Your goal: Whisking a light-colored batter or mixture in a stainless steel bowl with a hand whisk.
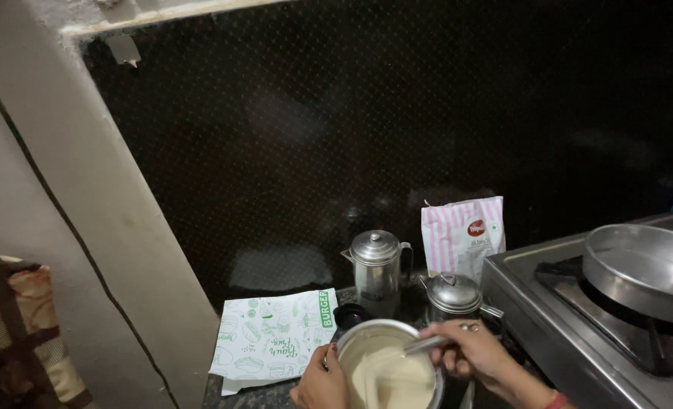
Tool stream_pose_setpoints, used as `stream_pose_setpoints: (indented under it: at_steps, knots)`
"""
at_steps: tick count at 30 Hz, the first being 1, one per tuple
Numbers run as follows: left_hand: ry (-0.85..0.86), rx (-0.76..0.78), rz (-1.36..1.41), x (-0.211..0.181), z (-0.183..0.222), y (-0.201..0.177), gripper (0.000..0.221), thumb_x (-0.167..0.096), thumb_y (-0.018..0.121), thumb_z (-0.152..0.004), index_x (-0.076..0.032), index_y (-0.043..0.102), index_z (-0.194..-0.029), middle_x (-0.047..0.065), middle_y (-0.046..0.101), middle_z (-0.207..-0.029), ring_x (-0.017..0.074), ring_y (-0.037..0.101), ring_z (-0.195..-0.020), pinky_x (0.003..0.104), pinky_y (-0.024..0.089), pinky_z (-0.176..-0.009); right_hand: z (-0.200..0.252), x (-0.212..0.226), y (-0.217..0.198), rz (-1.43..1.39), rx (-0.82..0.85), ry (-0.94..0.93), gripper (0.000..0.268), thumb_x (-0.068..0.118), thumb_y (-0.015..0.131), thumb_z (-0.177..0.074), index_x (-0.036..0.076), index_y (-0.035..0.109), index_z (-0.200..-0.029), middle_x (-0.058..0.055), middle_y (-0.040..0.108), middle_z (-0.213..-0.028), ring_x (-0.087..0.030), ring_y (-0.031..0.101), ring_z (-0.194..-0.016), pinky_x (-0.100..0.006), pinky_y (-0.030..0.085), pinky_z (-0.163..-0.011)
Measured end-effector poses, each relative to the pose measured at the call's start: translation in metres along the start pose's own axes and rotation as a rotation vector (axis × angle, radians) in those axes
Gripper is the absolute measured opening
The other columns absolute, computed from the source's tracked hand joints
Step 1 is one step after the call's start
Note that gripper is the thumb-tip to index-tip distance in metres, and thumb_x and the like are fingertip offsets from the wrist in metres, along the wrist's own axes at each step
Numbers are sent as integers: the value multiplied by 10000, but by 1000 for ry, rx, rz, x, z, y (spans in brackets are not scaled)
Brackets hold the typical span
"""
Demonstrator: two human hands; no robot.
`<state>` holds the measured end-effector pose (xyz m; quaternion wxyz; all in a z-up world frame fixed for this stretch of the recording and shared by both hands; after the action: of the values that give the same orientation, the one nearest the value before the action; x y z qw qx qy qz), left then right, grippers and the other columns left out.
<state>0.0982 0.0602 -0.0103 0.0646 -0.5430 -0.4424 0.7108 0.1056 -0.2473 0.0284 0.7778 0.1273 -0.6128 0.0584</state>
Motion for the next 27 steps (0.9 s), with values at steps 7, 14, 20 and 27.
stream_pose_setpoints:
  at_steps: [7,14,20,27]
  knots:
    - [13,-42,-10,5,-3,4,294,-498,558,-935,-404,769,-1117,15,774,-782,186,728,-889,374,364,-1019,-10,-20,-4,180,62,63,313,189,629,-961,-25,850,-1018,-112,723,-632,-109,577,-404,-227,373,-349]
    - [40,-75,4,6,0,3,291,-502,567,-930,-392,774,-1101,12,778,-782,196,740,-866,374,380,-999,-20,-23,-18,190,6,35,338,209,613,-950,-36,842,-988,-125,720,-602,-146,615,-410,-250,405,-344]
    - [28,-57,14,8,-5,7,296,-500,561,-938,-389,773,-1112,10,787,-798,199,745,-872,369,378,-1000,-32,-16,10,133,-193,-42,268,185,675,-921,-39,804,-991,-123,713,-611,-165,663,-461,-294,524,-387]
    - [16,-60,10,8,-4,10,307,-499,562,-937,-376,773,-1122,-7,801,-848,186,748,-903,362,385,-1007,0,5,60,415,164,136,220,137,735,-888,-69,806,-917,-121,727,-654,-191,683,-498,-311,520,-415]
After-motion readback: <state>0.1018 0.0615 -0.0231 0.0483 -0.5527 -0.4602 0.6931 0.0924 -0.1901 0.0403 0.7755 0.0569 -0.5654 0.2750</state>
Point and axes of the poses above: each hand's wrist, its own z-axis away from the middle knuckle, its own y-axis out of the palm, x = y × z, the point moved 10 cm from there along -z, towards the middle knuckle
